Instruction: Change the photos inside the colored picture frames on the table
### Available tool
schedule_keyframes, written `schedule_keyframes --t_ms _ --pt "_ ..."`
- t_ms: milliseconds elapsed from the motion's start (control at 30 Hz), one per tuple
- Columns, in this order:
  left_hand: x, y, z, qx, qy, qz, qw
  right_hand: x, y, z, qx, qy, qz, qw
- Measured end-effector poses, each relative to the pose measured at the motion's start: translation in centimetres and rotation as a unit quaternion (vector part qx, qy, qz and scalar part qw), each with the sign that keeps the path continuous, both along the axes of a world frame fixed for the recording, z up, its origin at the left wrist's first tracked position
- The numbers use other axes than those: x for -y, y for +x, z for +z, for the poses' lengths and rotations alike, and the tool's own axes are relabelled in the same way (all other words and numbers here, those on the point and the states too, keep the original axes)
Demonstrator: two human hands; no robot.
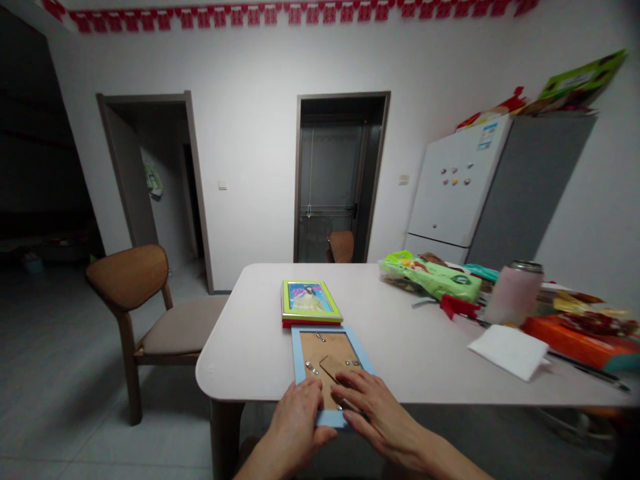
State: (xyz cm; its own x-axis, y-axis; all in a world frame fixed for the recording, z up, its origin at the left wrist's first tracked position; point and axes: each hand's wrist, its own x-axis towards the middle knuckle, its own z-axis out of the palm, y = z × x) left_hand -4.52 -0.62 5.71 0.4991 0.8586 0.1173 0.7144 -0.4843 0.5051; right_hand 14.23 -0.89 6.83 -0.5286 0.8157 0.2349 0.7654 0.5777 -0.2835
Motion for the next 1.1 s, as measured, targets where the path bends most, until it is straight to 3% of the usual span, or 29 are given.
schedule_keyframes --t_ms 300,633,767,967,1100 --pt "-0.1 -0.3 -0.1 -0.006 0.017 -0.018 1.000 -5.4 -4.3 -0.7 0.041 0.028 -0.030 0.998" --pt "0.0 -0.7 0.2 0.023 0.034 -0.020 0.999 -5.0 -5.2 -1.0 0.158 0.056 -0.005 0.986" --pt "0.1 -0.7 0.3 0.018 0.020 -0.020 0.999 -5.6 -4.9 -1.0 0.115 0.044 -0.003 0.992" --pt "0.5 -0.5 0.3 0.004 -0.017 0.007 1.000 -10.2 -3.4 -1.7 -0.015 0.004 -0.183 0.983" --pt "0.4 -0.4 -0.3 0.000 -0.024 -0.007 1.000 -13.1 -3.3 -3.1 -0.047 -0.015 -0.250 0.967"
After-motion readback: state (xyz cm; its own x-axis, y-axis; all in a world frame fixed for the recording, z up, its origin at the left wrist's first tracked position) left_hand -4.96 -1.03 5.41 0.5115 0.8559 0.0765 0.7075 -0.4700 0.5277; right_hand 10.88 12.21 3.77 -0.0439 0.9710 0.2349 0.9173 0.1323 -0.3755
